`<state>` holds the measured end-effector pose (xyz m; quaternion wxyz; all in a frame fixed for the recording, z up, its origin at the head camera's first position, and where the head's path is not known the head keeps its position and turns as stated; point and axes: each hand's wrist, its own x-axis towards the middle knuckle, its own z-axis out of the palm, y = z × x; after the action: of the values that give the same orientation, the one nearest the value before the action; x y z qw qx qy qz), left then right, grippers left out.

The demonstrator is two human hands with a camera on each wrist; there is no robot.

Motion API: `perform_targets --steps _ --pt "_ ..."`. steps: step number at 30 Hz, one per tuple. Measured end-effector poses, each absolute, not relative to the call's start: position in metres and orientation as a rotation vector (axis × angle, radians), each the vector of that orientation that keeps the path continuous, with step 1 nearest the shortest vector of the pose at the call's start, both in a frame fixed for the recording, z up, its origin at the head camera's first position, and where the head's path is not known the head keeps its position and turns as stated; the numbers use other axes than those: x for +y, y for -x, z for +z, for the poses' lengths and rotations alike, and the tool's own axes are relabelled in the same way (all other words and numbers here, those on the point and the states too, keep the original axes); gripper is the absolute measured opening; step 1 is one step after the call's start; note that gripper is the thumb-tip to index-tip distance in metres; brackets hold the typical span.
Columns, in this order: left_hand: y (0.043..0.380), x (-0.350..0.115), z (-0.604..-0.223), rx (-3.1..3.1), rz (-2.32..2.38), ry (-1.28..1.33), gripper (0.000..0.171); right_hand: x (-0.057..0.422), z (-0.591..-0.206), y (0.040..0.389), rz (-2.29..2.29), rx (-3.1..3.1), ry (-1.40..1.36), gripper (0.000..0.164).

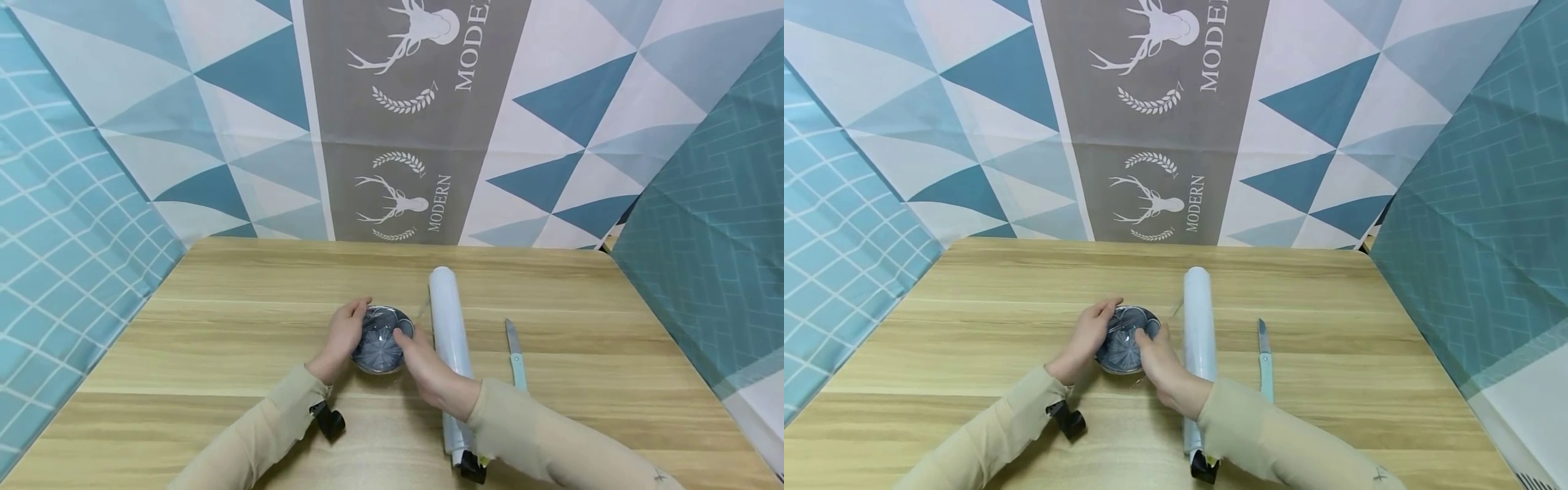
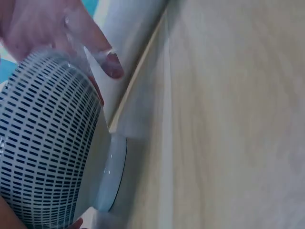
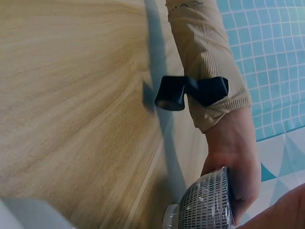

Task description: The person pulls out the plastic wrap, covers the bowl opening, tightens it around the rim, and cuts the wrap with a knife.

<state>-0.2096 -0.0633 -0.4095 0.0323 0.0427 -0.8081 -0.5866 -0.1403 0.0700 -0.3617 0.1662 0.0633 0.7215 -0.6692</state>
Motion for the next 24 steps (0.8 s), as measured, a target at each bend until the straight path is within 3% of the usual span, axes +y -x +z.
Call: perform_targets --steps 14,24 --pt "0.188 -0.060 -0.407 -2.256 -2.219 -0.238 0.038 0.063 -0.365 0.155 -2.011 2.027 -0.272 0.060" --pt "0.176 -0.057 -0.410 -2.026 -2.360 -0.355 0.035 0.058 -0.370 0.163 -2.124 1.973 -0.329 0.058"
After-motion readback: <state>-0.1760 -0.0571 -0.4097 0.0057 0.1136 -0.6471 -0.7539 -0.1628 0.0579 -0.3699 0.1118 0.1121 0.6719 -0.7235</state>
